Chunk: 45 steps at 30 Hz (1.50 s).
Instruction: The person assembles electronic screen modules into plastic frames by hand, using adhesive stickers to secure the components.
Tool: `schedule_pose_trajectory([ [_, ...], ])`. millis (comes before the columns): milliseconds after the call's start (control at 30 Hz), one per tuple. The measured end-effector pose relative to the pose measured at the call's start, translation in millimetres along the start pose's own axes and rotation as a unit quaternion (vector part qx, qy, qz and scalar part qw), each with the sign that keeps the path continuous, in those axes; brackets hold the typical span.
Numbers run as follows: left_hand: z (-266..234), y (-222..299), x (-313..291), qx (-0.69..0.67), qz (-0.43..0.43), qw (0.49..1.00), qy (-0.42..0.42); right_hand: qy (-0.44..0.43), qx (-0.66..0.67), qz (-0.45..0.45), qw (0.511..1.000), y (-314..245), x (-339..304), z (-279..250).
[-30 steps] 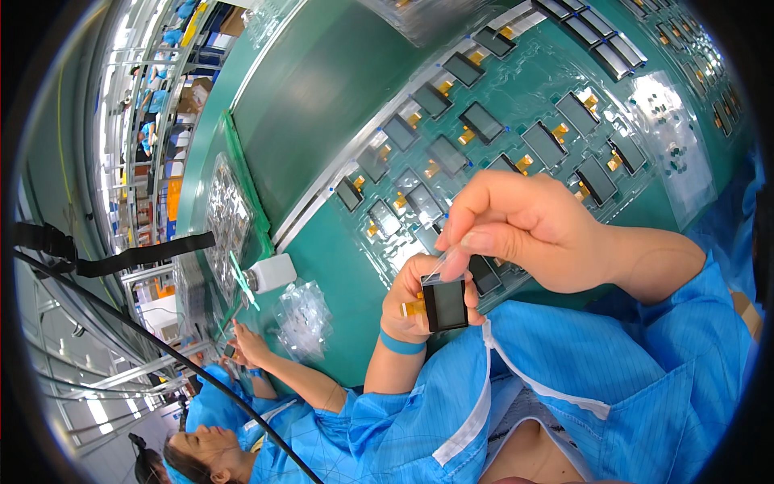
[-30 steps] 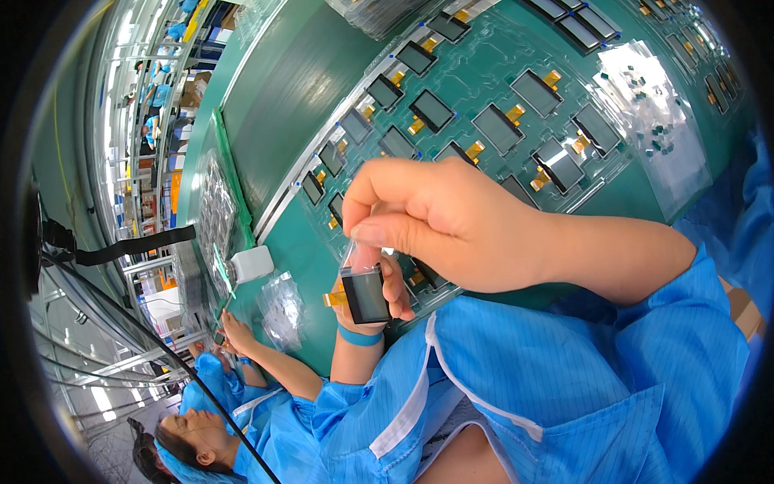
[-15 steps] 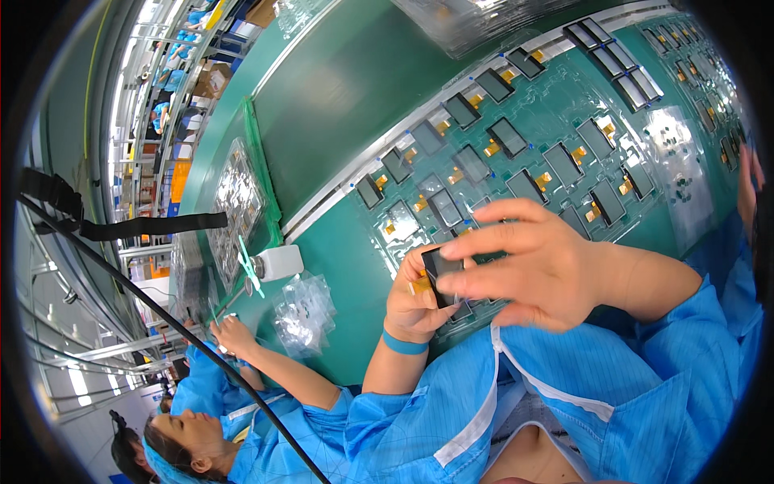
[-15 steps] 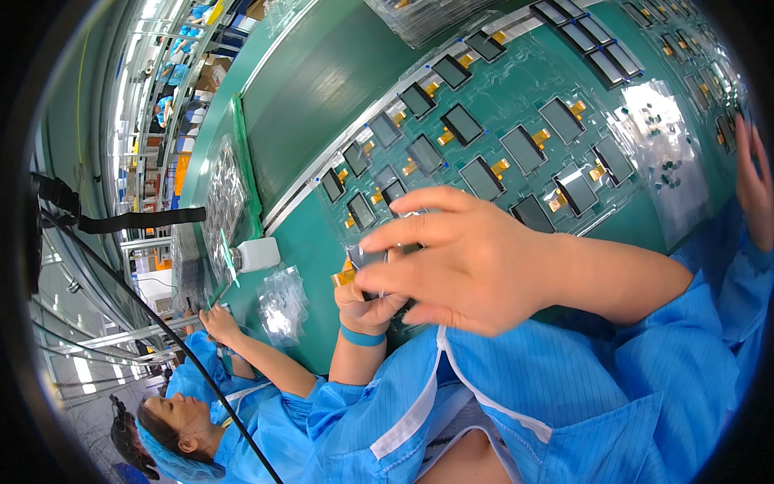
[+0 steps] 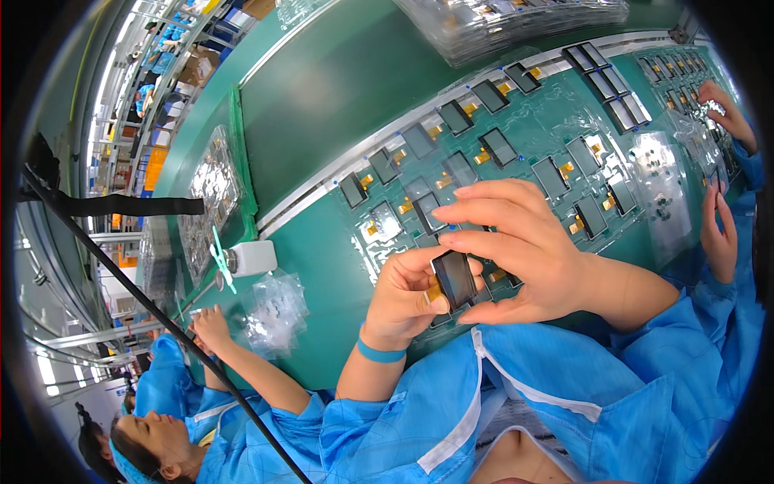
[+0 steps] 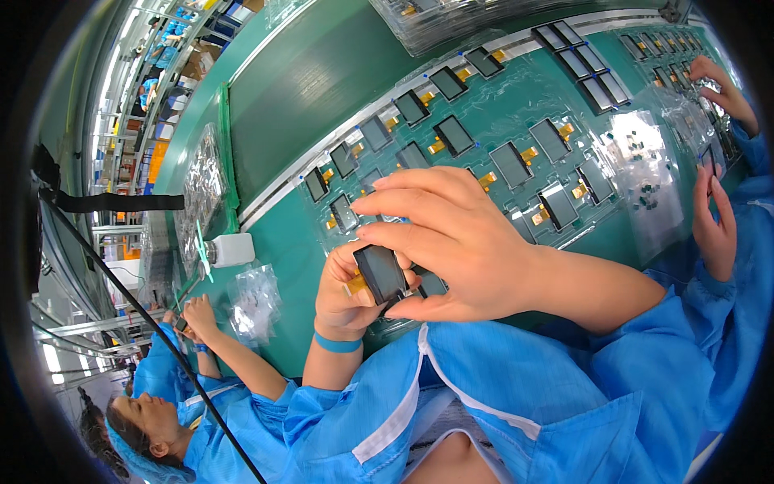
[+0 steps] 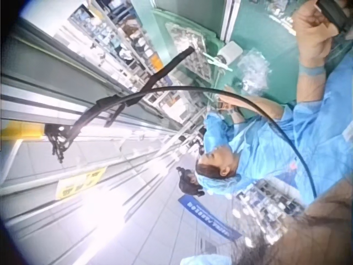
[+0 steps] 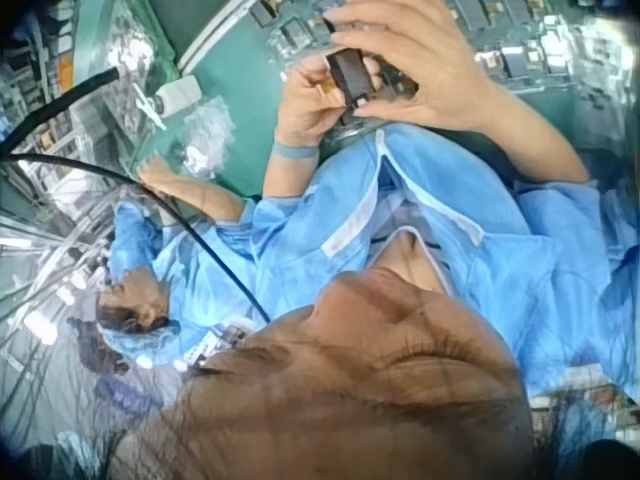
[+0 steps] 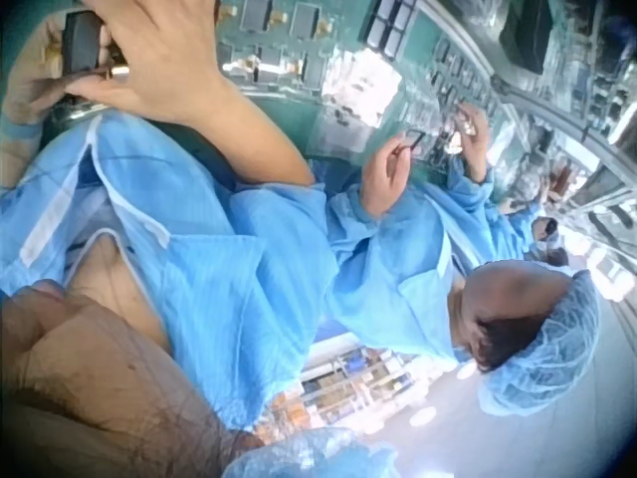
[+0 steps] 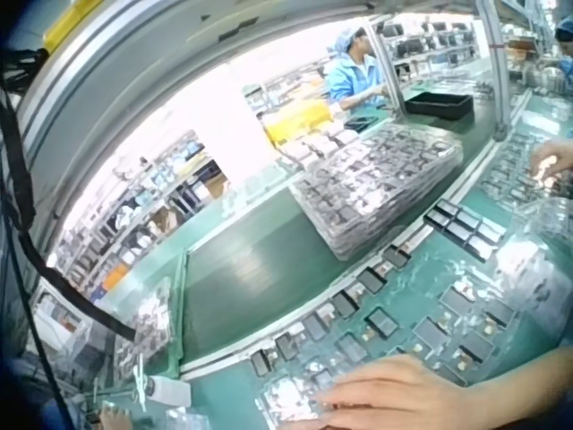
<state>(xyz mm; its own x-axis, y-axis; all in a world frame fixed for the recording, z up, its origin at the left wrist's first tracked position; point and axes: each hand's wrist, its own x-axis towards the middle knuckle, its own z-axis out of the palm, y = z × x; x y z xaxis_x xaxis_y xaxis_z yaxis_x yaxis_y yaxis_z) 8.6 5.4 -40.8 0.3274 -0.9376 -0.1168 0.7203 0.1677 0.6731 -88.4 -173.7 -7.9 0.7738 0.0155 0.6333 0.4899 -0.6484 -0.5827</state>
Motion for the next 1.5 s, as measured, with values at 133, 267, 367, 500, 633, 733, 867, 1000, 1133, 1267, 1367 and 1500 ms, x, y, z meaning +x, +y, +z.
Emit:
schedule_pose_trajectory([
  [133, 3.3, 2.1, 0.5, 0.025, -0.009, 0.999, 0.019, -0.015, -0.013, 0.005, 1.000, 0.9, -0.4, 2.7],
  [267, 4.2, 0.3, 0.3, 0.017, -0.001, 1.000, 0.025, -0.018, -0.026, -0.005, 0.999, 0.7, -0.9, 5.9],
  [367, 5.9, 2.8, -0.5, 0.041, -0.012, 0.998, 0.047, -0.013, -0.030, -0.006, 0.999, 0.6, -0.4, 6.2],
  [500, 10.6, 5.2, -0.8, 0.064, -0.007, 0.997, 0.051, -0.010, -0.018, -0.029, 0.999, 3.4, -0.8, 7.0],
  [633, 18.3, 7.2, -0.5, 0.074, -0.025, 0.991, 0.105, -0.011, -0.012, -0.023, 1.000, 3.2, -0.2, 7.3],
  [733, 16.5, 6.4, -0.1, 0.076, -0.024, 0.992, 0.102, -0.022, -0.003, -0.015, 1.000, 2.3, 0.7, 6.5],
  [867, 20.2, 7.1, 0.0, 0.069, -0.024, 0.991, 0.114, -0.030, -0.007, -0.009, 0.999, 2.3, 1.5, 6.0],
  [1000, 20.5, 8.0, 0.1, 0.077, -0.025, 0.990, 0.114, -0.036, -0.002, -0.006, 0.999, 2.7, 1.1, 6.2],
  [1133, 7.5, 3.6, -0.6, 0.081, 0.007, 0.996, 0.040, -0.044, -0.002, 0.003, 0.999, 3.6, -0.4, 6.9],
  [1267, 6.2, 2.4, 0.1, 0.084, 0.004, 0.995, 0.046, -0.042, 0.004, 0.010, 0.999, 5.5, -1.5, 7.6],
  [1367, 6.2, 2.4, 0.9, 0.074, 0.000, 0.997, 0.039, -0.043, 0.007, 0.012, 0.999, 6.7, -1.7, 8.2],
  [1500, 5.8, 1.6, 1.4, 0.064, -0.005, 0.997, 0.042, -0.041, 0.004, 0.011, 0.999, 7.3, -1.0, 8.0],
])
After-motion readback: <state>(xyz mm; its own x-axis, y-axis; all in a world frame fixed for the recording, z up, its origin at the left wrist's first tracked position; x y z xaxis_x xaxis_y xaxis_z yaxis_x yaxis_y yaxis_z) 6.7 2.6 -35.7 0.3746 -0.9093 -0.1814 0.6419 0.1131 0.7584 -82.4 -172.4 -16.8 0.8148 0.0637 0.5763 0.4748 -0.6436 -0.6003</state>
